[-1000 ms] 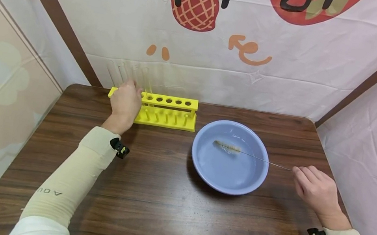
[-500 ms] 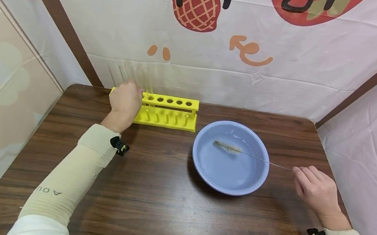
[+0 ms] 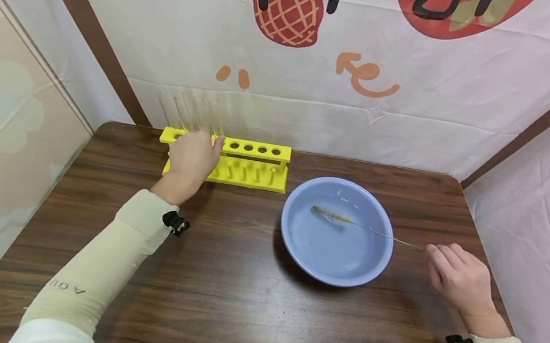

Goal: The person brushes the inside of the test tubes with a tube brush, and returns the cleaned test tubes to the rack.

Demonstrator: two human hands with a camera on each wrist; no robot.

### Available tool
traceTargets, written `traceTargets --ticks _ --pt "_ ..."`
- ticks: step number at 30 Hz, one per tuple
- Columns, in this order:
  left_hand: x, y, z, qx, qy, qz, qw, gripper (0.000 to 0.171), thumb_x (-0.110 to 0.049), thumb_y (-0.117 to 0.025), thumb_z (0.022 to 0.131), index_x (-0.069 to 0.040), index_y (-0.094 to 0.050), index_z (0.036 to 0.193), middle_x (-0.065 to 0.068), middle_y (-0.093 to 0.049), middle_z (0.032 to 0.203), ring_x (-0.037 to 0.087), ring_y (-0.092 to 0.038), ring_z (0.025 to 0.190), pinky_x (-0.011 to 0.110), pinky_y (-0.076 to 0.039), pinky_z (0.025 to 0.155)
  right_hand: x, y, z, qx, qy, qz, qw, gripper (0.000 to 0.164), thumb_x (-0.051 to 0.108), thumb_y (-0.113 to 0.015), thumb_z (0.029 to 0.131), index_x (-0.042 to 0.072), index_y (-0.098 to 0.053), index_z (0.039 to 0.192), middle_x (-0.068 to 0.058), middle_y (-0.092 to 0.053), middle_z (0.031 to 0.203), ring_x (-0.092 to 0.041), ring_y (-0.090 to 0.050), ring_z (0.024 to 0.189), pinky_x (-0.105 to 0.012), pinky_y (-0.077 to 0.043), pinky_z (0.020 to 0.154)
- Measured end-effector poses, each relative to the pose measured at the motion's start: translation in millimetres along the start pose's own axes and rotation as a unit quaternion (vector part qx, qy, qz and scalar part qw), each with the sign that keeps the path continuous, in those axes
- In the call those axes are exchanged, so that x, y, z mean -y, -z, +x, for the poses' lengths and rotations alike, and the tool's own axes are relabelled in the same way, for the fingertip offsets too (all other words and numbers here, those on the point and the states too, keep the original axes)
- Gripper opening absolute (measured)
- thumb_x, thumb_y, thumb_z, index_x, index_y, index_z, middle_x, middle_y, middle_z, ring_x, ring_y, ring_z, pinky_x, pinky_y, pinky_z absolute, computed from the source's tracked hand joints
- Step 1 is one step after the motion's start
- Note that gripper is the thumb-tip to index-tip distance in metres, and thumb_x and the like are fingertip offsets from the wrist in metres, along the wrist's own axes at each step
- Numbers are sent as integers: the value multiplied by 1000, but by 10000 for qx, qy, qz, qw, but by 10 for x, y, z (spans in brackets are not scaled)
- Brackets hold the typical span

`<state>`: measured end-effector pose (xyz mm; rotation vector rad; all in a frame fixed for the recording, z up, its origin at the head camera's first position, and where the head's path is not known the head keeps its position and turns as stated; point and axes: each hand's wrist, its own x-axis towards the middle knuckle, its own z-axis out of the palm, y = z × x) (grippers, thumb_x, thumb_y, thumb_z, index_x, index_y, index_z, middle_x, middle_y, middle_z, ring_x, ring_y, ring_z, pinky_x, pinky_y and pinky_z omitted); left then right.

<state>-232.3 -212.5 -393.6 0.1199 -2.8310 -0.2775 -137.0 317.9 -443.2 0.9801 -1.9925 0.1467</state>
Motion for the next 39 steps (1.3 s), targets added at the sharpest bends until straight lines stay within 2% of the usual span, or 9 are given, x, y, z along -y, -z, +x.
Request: traceTargets --ticks 5,9,14,19,24,27,32,35,39 --pt "-41 -14 50 36 94 -17 9999 49 -40 -51 106 0 -57 79 15 -56 59 34 -61 51 45 -46 41 4 2 3 11 4 7 10000 27 10 -50 99 -8 -67 88 -18 -64 72 -33 -55 55 -46 -43 43" --pt "-70 -26 108 -71 172 2 9998 49 -40 -49 107 2 -57 82 17 -58 61 36 -64 54 46 -48 43 9 3 10 10 18 11 10000 28 11 -50 99 -8 -67 88 -18 -64 72 -33 -55 55 -46 -43 43" --pt "-79 -47 160 -531 155 -28 9985 50 -38 -49 107 4 -58 82 22 -63 66 42 -67 59 51 -54 51 14 0 -2 35 0 30 10000 29 11 -50 100 -9 -68 88 -18 -64 72 -33 -55 55 -46 -44 43" --pt "-55 -74 180 -811 86 8 9967 51 -37 -46 108 5 -59 83 22 -63 64 41 -66 57 51 -54 50 19 5 -25 26 3 -4 10000 29 11 -50 100 -8 -68 88 -18 -64 72 -33 -55 55 -46 -44 42" --pt "-65 -71 218 -1228 -20 -287 9920 48 -36 -45 108 7 -64 97 25 -67 72 43 -66 57 52 -53 50 9 8 -49 51 -42 -11 10000 28 11 -50 99 -8 -68 88 -18 -64 72 -34 -56 55 -47 -44 43" --pt "-77 -27 240 -1523 -124 -452 9872 45 -33 -47 107 8 -65 106 27 -69 75 44 -65 55 52 -53 49 3 9 -55 104 -34 -20 9999 29 12 -49 100 -8 -68 89 -19 -64 72 -34 -56 56 -46 -44 43" --pt "-93 94 273 -1989 -294 -662 9773 42 -31 -49 105 8 -65 106 25 -66 69 40 -59 47 50 -49 45 3 14 -52 128 -59 -8 9999 30 13 -49 100 -8 -67 88 -18 -64 72 -33 -56 55 -46 -44 43" --pt "-106 165 291 -2415 -419 -870 9656 40 -30 -50 103 7 -65 102 22 -64 68 38 -55 47 50 -47 44 10 20 -32 107 -105 37 9999 30 13 -49 100 -8 -67 87 -18 -64 72 -33 -55 55 -46 -44 42" --pt "-140 239 297 -2957 -596 -1252 9452 35 -28 -52 100 5 -65 98 21 -63 82 38 -55 56 51 -48 48 35 14 10 -109 -288 274 9992 31 14 -51 100 -6 -67 83 -15 -65 69 -30 -54 52 -44 -42 42"
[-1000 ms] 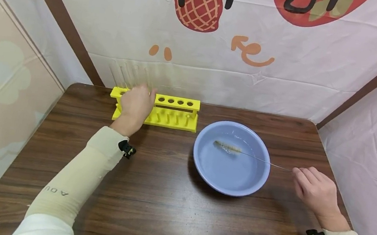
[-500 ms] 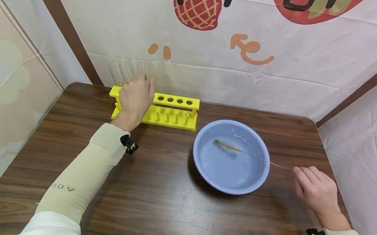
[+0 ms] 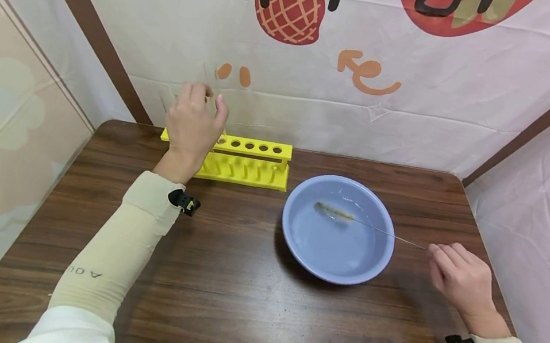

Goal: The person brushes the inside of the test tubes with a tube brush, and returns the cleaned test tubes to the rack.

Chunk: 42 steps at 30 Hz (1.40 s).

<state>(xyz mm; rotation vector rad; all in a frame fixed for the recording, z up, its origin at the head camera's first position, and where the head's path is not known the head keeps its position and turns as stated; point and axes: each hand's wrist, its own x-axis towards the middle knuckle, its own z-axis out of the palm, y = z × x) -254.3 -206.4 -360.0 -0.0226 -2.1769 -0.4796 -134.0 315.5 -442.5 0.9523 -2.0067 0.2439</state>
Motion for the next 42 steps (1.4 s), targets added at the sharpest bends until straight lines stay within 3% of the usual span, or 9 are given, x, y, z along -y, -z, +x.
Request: traceTargets --ticks 6,12,19,23,27,29,35,39,42 --pt "-123 81 15 -362 -409 -428 9976 29 -23 -53 99 4 -63 98 20 -67 83 36 -56 58 48 -48 50 42 13 48 -425 -566 378 9968 36 16 -50 101 -2 -68 77 -13 -66 68 -29 -55 53 -44 -40 45" --pt "-213 113 -82 -70 -702 -680 9952 21 -17 -53 97 2 -60 99 17 -66 83 32 -61 61 43 -47 46 108 50 114 -716 -1137 520 9896 40 19 -47 102 -3 -67 76 -14 -62 64 -26 -49 52 -37 -36 50" --pt "-215 84 -291 375 -1383 -680 9873 25 -19 -57 99 2 -60 110 20 -63 91 32 -63 65 41 -47 44 176 114 174 -1077 -2490 1470 9512 30 4 -56 100 -14 -65 78 -15 -63 66 3 -50 65 -8 -35 66" --pt "-222 43 -414 590 -1729 -614 9812 23 -21 -58 101 -1 -60 112 19 -59 89 32 -56 61 40 -47 46 108 136 99 -862 -3661 2163 9010 20 -8 -54 99 -18 -63 83 6 -66 70 6 -59 66 -7 -44 64" --pt "-210 5 -528 766 -1929 -501 9769 23 -25 -59 104 -4 -61 114 18 -57 89 32 -55 62 42 -47 49 92 165 101 -992 -4790 3129 8141 24 -4 -52 103 -18 -59 84 6 -64 66 -4 -61 59 -12 -47 56" --pt "-201 -2 -575 907 -1993 -496 9745 24 -25 -59 104 -4 -62 115 19 -59 91 32 -57 62 43 -48 50 96 181 129 -1231 -5244 3614 7611 25 -2 -52 103 -14 -59 83 -1 -64 64 -8 -60 56 -14 -46 52" --pt "-217 -2 -665 1286 -2244 -344 9654 22 -23 -63 102 -5 -63 115 16 -60 85 33 -60 67 44 -50 53 104 208 181 -1650 -6053 4607 6278 30 2 -51 105 -3 -64 78 -5 -63 61 -11 -59 52 -17 -44 46" --pt "-272 -17 -721 1411 -2494 -76 9580 24 -25 -63 102 -7 -65 117 15 -61 82 34 -61 68 44 -50 55 98 213 159 -1590 -6115 5113 5826 33 4 -48 106 0 -66 78 -4 -64 62 -11 -57 51 -16 -39 43" --pt "-328 -33 -764 1386 -2728 209 9518 22 -26 -63 102 -8 -63 115 14 -62 82 34 -63 69 43 -50 57 94 208 144 -1531 -6118 5253 5713 36 4 -46 107 1 -67 78 -4 -64 62 -10 -55 50 -17 -32 41"
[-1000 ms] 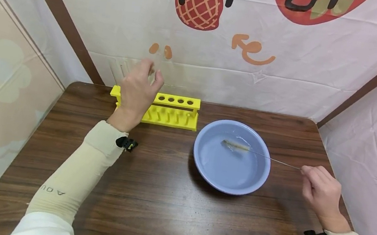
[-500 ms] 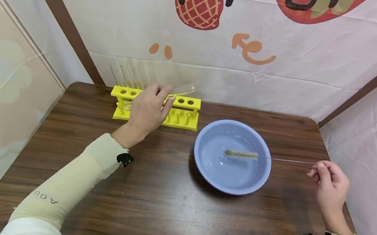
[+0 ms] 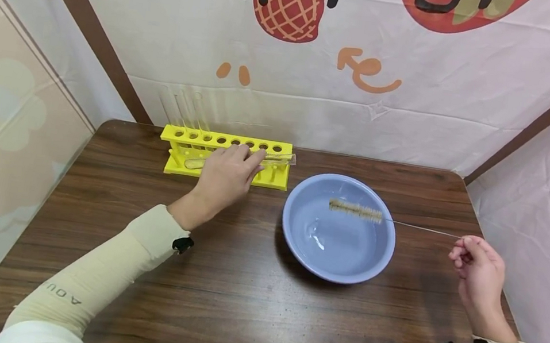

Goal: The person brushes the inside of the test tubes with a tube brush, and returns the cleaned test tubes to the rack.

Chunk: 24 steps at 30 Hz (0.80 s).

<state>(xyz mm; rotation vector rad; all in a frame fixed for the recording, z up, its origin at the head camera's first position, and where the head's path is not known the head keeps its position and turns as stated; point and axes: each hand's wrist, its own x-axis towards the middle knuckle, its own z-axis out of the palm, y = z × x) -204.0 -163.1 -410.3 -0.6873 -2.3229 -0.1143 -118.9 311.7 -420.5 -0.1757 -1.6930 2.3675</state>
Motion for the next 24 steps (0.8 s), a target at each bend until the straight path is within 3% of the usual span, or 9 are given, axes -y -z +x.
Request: traceTargets --ticks 5,12,18,24 --pt "-109 -16 -14 200 -326 342 9987 18 -23 -64 101 -9 -59 110 14 -62 85 35 -65 77 44 -51 63 -2 14 2 -2 -82 28 10000 37 4 -44 108 2 -66 78 -4 -63 61 -10 -52 49 -22 -23 42" --pt "-224 -40 -45 583 -517 187 9968 19 -21 -50 106 -4 -58 109 14 -59 86 34 -64 79 44 -51 66 0 28 9 84 -156 165 9997 37 5 -43 108 1 -66 79 -4 -63 62 -10 -52 50 -24 -21 44" --pt "-298 -73 -86 887 -741 -9 9933 22 -23 -57 103 -2 -57 109 12 -59 86 32 -63 78 42 -52 66 -7 -15 19 196 -143 325 9992 37 4 -44 107 1 -67 79 -4 -64 62 -10 -55 50 -18 -27 42" --pt "-359 -72 -91 905 -838 -63 9923 19 -23 -60 102 -4 -57 103 10 -58 82 29 -61 73 38 -49 59 -22 -70 19 352 -70 238 9991 35 5 -44 108 2 -66 81 -4 -64 64 -9 -55 52 -20 -24 43"
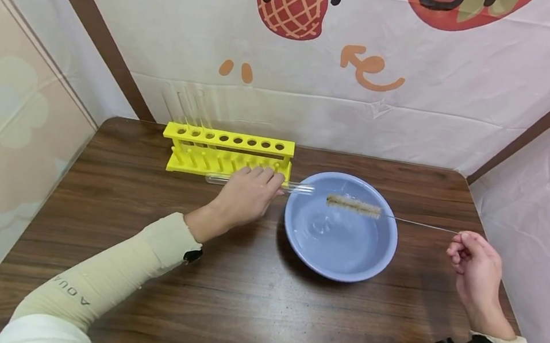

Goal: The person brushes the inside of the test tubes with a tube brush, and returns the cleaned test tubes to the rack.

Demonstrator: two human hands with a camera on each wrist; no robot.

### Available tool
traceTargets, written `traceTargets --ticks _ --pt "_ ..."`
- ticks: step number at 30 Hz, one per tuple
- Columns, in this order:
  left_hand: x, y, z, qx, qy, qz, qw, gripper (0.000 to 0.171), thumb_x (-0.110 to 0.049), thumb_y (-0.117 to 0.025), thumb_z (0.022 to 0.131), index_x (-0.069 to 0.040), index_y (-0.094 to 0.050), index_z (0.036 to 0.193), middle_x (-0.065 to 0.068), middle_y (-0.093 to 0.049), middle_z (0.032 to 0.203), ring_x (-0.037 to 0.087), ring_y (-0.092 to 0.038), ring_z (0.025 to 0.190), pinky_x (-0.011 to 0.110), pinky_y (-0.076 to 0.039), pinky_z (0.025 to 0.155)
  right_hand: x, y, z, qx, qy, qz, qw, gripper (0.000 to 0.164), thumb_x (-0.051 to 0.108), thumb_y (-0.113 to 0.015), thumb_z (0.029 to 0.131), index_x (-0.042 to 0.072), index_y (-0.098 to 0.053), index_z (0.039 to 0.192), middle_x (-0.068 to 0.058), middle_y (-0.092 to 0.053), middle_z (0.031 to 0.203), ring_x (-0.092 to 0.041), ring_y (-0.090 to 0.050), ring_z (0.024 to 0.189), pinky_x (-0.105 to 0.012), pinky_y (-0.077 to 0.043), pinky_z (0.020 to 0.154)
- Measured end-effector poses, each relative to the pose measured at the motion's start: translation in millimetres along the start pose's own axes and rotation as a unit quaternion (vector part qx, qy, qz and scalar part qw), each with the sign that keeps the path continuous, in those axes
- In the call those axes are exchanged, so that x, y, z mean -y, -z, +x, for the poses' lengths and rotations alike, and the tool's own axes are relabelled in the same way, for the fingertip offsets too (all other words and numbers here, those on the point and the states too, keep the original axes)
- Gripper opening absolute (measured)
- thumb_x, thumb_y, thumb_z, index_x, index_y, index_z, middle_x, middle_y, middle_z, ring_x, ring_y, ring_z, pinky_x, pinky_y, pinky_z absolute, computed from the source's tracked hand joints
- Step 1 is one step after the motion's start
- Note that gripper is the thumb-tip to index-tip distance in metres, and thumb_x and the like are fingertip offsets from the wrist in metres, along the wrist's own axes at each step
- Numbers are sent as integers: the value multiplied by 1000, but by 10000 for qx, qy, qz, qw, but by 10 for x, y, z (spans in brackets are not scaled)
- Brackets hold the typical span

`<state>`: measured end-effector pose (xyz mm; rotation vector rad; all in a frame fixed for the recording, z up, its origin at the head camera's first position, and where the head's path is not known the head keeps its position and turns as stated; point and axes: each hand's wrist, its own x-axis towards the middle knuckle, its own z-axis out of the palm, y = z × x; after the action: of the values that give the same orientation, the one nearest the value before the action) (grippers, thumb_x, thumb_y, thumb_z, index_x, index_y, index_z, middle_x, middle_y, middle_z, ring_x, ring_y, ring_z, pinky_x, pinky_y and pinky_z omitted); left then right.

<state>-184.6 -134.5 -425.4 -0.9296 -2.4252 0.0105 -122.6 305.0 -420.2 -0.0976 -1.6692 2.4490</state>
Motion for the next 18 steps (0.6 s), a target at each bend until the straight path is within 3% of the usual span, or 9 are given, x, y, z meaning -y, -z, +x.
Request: traceTargets --ticks 7,18 --pt "-66 15 53 280 -162 -74 9994 18 -23 -57 103 -6 -57 104 9 -57 84 29 -62 77 37 -50 61 -14 -49 3 81 74 -43 9999 34 6 -44 108 2 -66 82 -3 -64 65 -9 -55 53 -17 -29 44" --pt "-136 34 99 198 -359 -254 9988 18 -23 -62 102 -7 -55 106 7 -54 82 26 -55 69 34 -45 56 -6 -38 -9 109 2 -40 9999 33 7 -44 108 2 -66 84 -3 -64 67 -10 -54 54 -19 -29 45"
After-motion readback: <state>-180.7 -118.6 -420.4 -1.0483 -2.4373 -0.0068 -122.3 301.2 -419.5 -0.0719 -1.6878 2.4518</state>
